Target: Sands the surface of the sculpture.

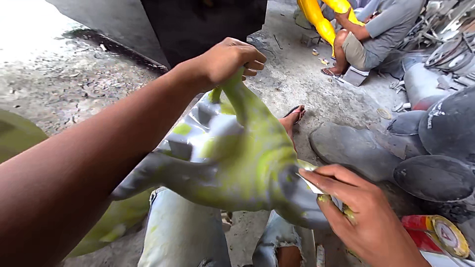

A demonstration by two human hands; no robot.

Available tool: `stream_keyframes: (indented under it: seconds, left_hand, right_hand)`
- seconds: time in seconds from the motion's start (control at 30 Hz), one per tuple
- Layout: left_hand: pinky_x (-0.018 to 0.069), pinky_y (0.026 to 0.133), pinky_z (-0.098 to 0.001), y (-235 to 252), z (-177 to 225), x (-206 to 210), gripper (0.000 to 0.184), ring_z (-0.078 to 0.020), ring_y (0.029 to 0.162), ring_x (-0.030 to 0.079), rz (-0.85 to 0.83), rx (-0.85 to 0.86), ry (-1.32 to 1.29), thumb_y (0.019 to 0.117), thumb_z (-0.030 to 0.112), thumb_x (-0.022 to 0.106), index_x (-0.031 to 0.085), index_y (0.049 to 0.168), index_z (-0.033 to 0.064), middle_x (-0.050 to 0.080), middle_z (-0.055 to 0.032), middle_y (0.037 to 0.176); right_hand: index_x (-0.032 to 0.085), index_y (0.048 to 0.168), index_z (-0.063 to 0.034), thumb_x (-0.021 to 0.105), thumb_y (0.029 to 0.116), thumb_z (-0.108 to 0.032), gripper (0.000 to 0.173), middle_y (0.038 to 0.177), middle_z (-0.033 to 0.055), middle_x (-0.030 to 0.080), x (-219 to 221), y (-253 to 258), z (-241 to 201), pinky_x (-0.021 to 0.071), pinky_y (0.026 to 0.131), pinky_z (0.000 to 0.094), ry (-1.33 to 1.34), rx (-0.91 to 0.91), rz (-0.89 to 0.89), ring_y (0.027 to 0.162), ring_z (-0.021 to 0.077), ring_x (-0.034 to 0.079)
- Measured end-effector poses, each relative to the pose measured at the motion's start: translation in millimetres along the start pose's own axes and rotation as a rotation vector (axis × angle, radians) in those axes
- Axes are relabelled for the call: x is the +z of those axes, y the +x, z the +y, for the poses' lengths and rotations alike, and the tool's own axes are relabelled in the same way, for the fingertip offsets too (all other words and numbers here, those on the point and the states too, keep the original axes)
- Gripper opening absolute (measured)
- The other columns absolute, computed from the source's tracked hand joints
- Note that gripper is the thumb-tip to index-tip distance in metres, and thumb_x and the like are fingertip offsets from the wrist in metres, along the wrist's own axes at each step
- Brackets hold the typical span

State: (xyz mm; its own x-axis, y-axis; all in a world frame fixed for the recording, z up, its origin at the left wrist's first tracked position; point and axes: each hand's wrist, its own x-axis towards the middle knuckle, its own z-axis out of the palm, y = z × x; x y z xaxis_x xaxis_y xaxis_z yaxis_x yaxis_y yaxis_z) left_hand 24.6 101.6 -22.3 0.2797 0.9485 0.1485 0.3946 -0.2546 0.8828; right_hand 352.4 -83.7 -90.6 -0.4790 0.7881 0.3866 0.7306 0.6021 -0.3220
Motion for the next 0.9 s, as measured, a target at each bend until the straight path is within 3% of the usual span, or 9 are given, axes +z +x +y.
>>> stream_keyframes:
  seconds: [0.13, 0.33, 0.43, 0.6, 0.9]
  left_hand:
    - [0.0538, 0.094, -0.0343, 9, -6, 2, 0.044, -0.0131, 0.115, 0.067, -0.007, -0.020, 0.010, 0.1057, 0.025, 0.033, 0.068, 0.127, 0.0104, 0.071, -0.0055, 0.125]
    - [0.0539, 0.094, -0.0344, 15, -8, 2, 0.044, -0.0135, 0.114, 0.067, -0.021, -0.037, 0.034, 0.1057, 0.023, 0.032, 0.068, 0.126, 0.0096, 0.071, -0.0062, 0.126]
    - [0.0539, 0.093, -0.0345, 17, -10, 2, 0.044, -0.0134, 0.114, 0.067, -0.016, -0.044, 0.030, 0.1051, 0.023, 0.032, 0.069, 0.125, 0.0092, 0.071, -0.0061, 0.126]
    - [0.0541, 0.093, -0.0339, 19, -11, 2, 0.044, -0.0132, 0.114, 0.067, -0.026, -0.058, 0.031, 0.1055, 0.024, 0.032, 0.069, 0.124, 0.0092, 0.071, -0.0057, 0.126]
    - [0.0542, 0.091, -0.0331, 22, -13, 4, 0.045, -0.0132, 0.113, 0.067, -0.019, -0.078, 0.040, 0.1062, 0.026, 0.031, 0.068, 0.127, 0.0102, 0.070, -0.0064, 0.127]
  right_hand:
    - [0.073, 0.130, -0.0241, 0.057, 0.0964, -0.017, 0.038, 0.119, -0.0073, 0.069, 11, 41, -10, 0.0591, 0.080, 0.0262, 0.016, -0.095, 0.059, 0.100, 0.0033, 0.066]
    - [0.075, 0.126, -0.0236, 0.063, 0.0962, -0.016, 0.033, 0.116, -0.0031, 0.068, 32, 87, -12, 0.0564, 0.088, 0.0345, -0.089, -0.226, -0.089, 0.105, 0.0133, 0.064]
    - [0.077, 0.119, -0.0247, 0.065, 0.0936, -0.015, 0.029, 0.111, -0.0039, 0.068, 34, 95, -11, 0.0558, 0.087, 0.0354, -0.133, -0.277, -0.174, 0.103, 0.0137, 0.064]
    - [0.078, 0.114, -0.0271, 0.062, 0.0935, -0.017, 0.028, 0.110, -0.0076, 0.067, 27, 86, -1, 0.0550, 0.087, 0.0305, -0.069, -0.384, -0.248, 0.105, 0.0097, 0.062]
    - [0.078, 0.117, -0.0292, 0.058, 0.0974, -0.016, 0.032, 0.120, -0.0047, 0.070, 35, 38, 27, 0.0562, 0.095, 0.0318, -0.108, -0.528, -0.160, 0.117, 0.0130, 0.063]
